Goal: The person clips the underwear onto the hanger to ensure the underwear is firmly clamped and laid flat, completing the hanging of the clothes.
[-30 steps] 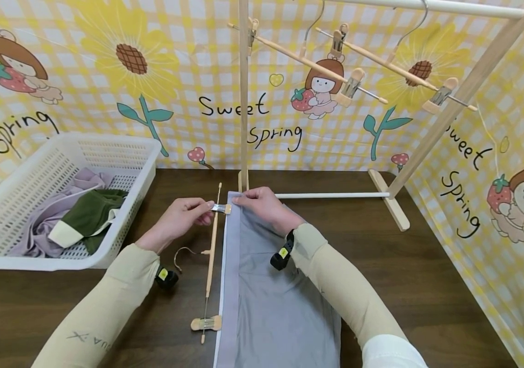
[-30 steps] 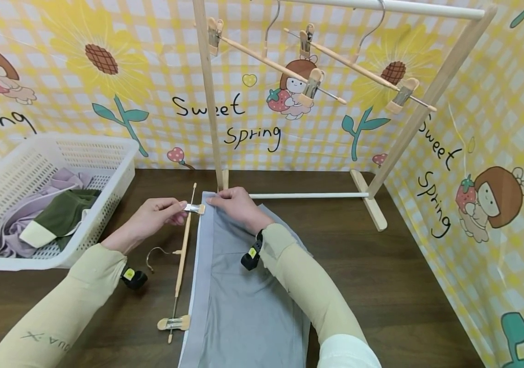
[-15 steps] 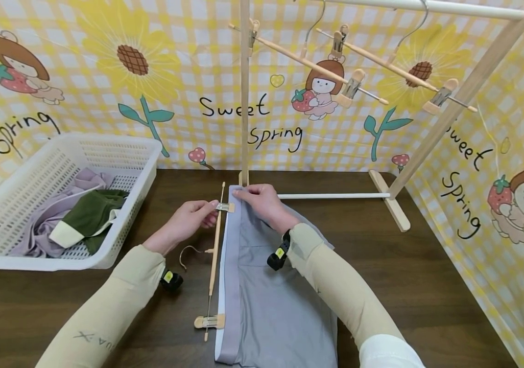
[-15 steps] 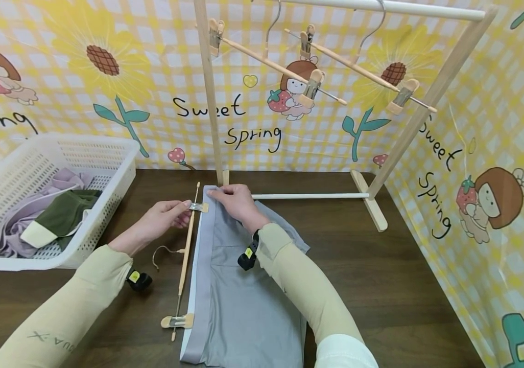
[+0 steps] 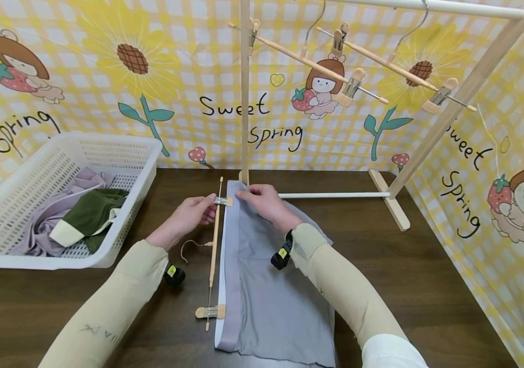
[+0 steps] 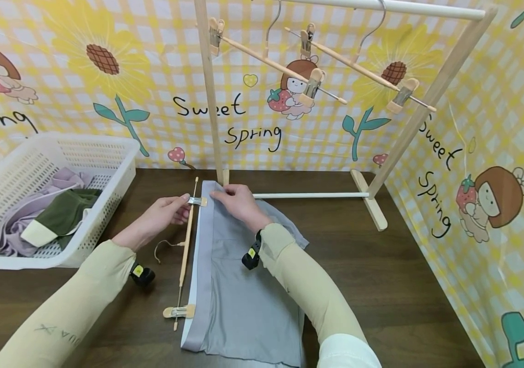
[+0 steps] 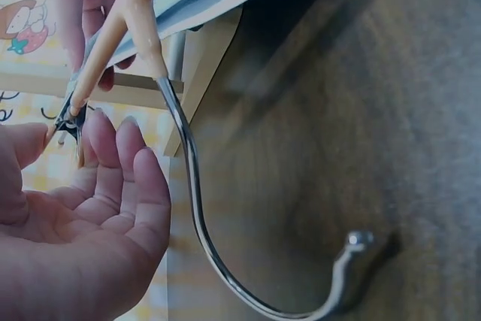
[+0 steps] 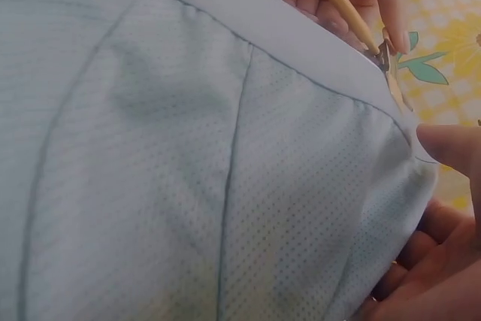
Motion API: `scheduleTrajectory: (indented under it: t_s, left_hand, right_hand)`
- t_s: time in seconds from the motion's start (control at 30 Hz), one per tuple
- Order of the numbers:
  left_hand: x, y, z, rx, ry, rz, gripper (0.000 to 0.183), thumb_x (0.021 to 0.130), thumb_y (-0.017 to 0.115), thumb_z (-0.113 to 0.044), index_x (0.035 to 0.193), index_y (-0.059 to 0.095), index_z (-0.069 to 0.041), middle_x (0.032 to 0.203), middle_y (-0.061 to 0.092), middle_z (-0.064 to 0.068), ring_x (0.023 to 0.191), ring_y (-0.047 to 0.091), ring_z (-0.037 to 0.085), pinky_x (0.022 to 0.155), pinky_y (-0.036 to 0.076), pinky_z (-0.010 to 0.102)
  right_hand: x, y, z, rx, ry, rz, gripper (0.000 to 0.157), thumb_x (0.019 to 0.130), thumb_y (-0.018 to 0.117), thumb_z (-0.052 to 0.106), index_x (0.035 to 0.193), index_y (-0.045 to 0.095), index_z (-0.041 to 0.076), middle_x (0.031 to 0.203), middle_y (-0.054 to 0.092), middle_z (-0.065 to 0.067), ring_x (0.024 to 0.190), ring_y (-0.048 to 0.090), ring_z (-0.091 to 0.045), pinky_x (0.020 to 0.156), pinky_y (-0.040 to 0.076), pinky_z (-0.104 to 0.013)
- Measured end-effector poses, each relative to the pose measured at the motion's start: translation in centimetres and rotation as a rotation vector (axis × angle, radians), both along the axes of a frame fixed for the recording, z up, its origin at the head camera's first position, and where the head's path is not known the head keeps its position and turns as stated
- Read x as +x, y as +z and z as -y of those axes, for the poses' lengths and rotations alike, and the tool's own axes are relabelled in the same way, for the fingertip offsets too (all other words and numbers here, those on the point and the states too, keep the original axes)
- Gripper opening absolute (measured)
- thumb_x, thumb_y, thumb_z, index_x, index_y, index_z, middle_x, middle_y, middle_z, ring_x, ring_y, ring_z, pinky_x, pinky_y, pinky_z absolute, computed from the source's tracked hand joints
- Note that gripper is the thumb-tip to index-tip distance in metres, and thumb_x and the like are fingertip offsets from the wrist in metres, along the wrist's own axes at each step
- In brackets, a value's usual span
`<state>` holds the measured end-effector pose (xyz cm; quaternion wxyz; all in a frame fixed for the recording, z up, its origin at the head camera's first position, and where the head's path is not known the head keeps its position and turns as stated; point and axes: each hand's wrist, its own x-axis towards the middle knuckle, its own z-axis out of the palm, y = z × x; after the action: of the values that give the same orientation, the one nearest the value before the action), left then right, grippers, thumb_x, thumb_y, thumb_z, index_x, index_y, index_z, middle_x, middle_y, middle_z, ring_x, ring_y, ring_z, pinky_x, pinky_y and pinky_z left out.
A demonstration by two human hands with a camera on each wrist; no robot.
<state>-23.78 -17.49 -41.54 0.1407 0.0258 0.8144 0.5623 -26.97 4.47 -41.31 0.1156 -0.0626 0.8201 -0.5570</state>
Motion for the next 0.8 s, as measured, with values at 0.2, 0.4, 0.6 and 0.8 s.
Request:
scheduleTrajectory:
  t_s: [0.2, 0.4, 0.6, 0.8]
  left_hand:
    - [-0.9, -0.2, 0.2, 0.011, 0.042, 0.044, 0.050, 0.111, 0.040, -0.039, 0.108, 0.060, 0.007, 0.094, 0.059, 0.009, 0.084, 0.058, 0.017, 0.081, 0.052, 0.032]
    - [-1.3, -0.4, 0.5, -0.018, 0.029, 0.099, 0.052, 0.111, 0.040, -0.039, 0.112, 0.058, 0.009, 0.095, 0.059, 0.010, 0.084, 0.057, 0.017, 0.080, 0.052, 0.031]
    - [-1.6, -0.7, 0.8, -0.106, 0.044, 0.124, 0.051, 0.110, 0.043, -0.039, 0.108, 0.062, 0.008, 0.087, 0.062, 0.008, 0.078, 0.058, 0.015, 0.075, 0.052, 0.029]
    - [-1.6, -1.0, 1.0, -0.213, 0.040, 0.094, 0.050, 0.109, 0.046, -0.039, 0.113, 0.064, 0.008, 0.087, 0.065, 0.010, 0.080, 0.063, 0.019, 0.078, 0.052, 0.034]
  right_hand:
    - [-0.1, 0.0, -0.5, 0.042, 0.037, -0.051, 0.035, 0.099, 0.069, 0.034, 0.121, 0.072, 0.007, 0.109, 0.068, -0.001, 0.097, 0.060, -0.016, 0.083, 0.049, -0.033]
    - [0.4, -0.1, -1.2, 0.134, 0.088, -0.038, 0.049, 0.100, 0.068, 0.036, 0.137, 0.062, 0.005, 0.131, 0.063, -0.008, 0.115, 0.059, -0.020, 0.094, 0.050, -0.038]
    - [1.0, -0.5, -1.5, 0.230, 0.148, -0.022, 0.056, 0.100, 0.066, 0.040, 0.145, 0.056, 0.008, 0.142, 0.057, -0.008, 0.123, 0.056, -0.020, 0.098, 0.048, -0.039]
    - [1.4, -0.7, -1.8, 0.256, 0.211, -0.046, 0.061, 0.101, 0.065, 0.037, 0.151, 0.049, 0.007, 0.149, 0.052, -0.010, 0.129, 0.053, -0.021, 0.100, 0.047, -0.039]
